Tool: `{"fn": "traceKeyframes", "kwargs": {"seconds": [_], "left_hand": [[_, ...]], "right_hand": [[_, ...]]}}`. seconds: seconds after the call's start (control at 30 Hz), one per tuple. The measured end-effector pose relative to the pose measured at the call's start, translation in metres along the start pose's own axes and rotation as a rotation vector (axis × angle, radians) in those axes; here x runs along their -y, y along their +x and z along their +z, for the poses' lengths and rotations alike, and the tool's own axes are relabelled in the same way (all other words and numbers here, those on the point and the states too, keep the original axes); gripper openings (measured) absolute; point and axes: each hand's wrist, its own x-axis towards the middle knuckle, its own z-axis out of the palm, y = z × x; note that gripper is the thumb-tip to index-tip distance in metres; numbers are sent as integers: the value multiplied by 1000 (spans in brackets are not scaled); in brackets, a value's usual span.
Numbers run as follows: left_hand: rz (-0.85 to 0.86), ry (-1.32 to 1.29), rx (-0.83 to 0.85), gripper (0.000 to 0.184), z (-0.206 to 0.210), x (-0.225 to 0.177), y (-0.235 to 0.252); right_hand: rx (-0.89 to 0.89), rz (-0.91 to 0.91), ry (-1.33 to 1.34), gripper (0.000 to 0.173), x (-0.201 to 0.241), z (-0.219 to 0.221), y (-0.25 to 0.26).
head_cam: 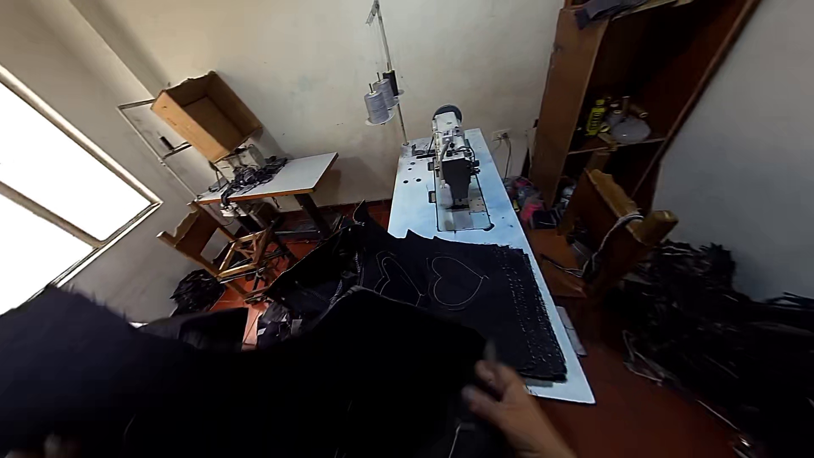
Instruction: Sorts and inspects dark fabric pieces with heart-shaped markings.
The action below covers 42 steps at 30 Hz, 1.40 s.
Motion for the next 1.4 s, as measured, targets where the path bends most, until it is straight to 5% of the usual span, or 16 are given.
{"fn": "traceKeyframes", "kwargs": {"seconds": [0.13, 0.27, 0.4, 0.63, 0.7, 0.77, 0.9, 0.97, 1.07, 1.17, 1.23, 1.3, 1.4], "left_hand": [[137, 304, 120, 20, 86, 17, 78], [191, 556, 195, 63, 202, 68, 114], [-4, 660, 372, 76, 269, 156, 117], [-627, 896, 676, 89, 310, 165, 169], [-719, 1072, 745, 85, 332, 169, 170], [-770, 1146, 750, 82, 346, 174, 165], [-770, 1135, 807, 81, 344, 172, 163], [-696, 1099, 882, 83, 326, 166, 168], [-365, 1023, 862, 88, 283, 148, 169], [123, 818, 636, 54, 250, 134, 170], [467, 597, 741, 37, 247, 129, 174], [660, 459, 1037, 48, 266, 147, 184], [592, 607, 915, 92, 311, 246, 189]], "right_hand": [[-291, -226, -575, 28, 83, -60, 64], [-364, 10, -1008, 33, 102, -125, 146], [-332, 399, -1388, 58, 46, -145, 194], [-206, 417, -1325, 89, -42, 27, 225], [-291, 533, -1525, 93, -79, 12, 240], [-376, 469, -1796, 80, -115, -28, 248], [-260, 447, -1929, 69, -109, -53, 262], [-216, 402, -1925, 66, -103, -63, 268], [-154, 402, -1909, 64, -98, -69, 270], [-162, 308, -1847, 65, -97, -82, 265], [-154, 260, -1777, 66, -94, -90, 262], [-128, 218, -1713, 65, -89, -97, 261], [-154, 214, -1612, 53, -77, -110, 267]]}}
